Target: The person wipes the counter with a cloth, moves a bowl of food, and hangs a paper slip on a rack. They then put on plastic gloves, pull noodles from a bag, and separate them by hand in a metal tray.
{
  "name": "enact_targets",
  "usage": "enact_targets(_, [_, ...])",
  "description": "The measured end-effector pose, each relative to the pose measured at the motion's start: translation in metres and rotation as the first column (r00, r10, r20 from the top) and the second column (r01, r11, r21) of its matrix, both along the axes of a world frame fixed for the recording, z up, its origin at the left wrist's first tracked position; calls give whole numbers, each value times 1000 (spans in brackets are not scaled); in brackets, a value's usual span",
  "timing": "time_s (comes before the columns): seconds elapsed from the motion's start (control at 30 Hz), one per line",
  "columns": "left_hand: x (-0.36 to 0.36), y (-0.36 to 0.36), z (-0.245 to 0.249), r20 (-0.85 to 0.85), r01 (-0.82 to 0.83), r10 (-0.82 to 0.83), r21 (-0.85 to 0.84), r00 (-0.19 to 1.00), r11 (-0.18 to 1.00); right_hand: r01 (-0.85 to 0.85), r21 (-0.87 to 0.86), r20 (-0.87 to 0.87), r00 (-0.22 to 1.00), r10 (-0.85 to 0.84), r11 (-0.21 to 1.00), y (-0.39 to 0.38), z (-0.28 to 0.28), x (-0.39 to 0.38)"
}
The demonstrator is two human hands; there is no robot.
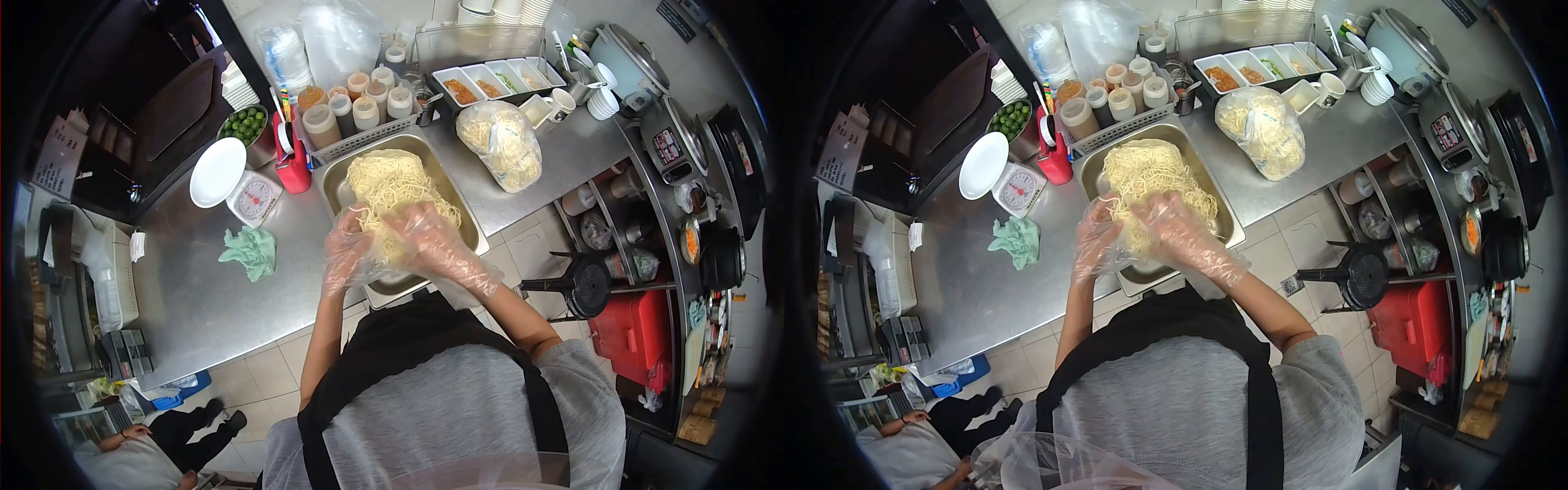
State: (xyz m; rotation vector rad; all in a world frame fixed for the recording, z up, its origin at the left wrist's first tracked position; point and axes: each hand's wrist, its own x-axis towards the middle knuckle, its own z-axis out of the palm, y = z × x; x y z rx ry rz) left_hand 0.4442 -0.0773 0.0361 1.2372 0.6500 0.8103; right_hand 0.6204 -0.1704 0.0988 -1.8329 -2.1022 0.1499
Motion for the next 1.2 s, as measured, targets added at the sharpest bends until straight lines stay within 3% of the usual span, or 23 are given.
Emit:
enact_targets(0.07, [2,0,-9,0,-41,41,45,999,998,-14,67,1,1000,14,998,-1,-5,-1])
enact_targets(0.1, [1,0,-3,-125,15,17,251,992,968,-3,89,-11,1000,4,996,0,-6,0])
enact_targets(0.17, [-3,2,10,-369,190,53,591,928,784,32,90,-22,999,-31,995,4,-12,4])
enact_targets(0.27, [9,-10,17,-366,162,182,732,913,661,64,37,-2,998,-64,997,9,-19,4])
enact_targets(0.37, [13,-10,14,-436,182,252,736,864,652,41,19,23,999,-41,999,9,-18,0])
enact_targets(0.47, [14,-13,20,-481,195,167,613,861,765,40,30,29,999,-41,999,8,-25,1])
enact_targets(0.67, [20,-13,11,-426,164,191,667,884,727,4,144,-67,998,6,990,7,-23,6])
enact_targets(0.73, [16,-12,13,-344,120,203,722,917,681,-3,170,-152,988,29,985,6,-25,13])
enact_targets(0.77, [13,-10,13,-302,98,205,749,931,655,37,210,-113,993,-13,977,4,-24,15])
enact_targets(0.83, [6,-13,9,-179,-32,102,358,978,933,110,294,-39,994,-103,949,0,-10,14])
enact_targets(0.87, [3,-14,5,-100,-67,79,116,992,991,139,258,-47,990,-131,956,-1,-12,12])
enact_targets(0.97, [-4,-9,-14,-201,0,2,10,980,1000,167,174,-31,986,-164,970,-7,-23,-7])
enact_targets(1.03, [0,-9,-29,-107,-13,23,90,994,996,129,167,29,990,-136,977,-5,-30,-19])
enact_targets(1.13, [8,-10,-25,-25,-14,17,135,1000,991,133,98,-95,988,-124,986,7,-34,-8])
enact_targets(1.2, [11,-13,-4,-25,-1,4,97,1000,995,122,128,-292,953,-80,984,9,-35,2])
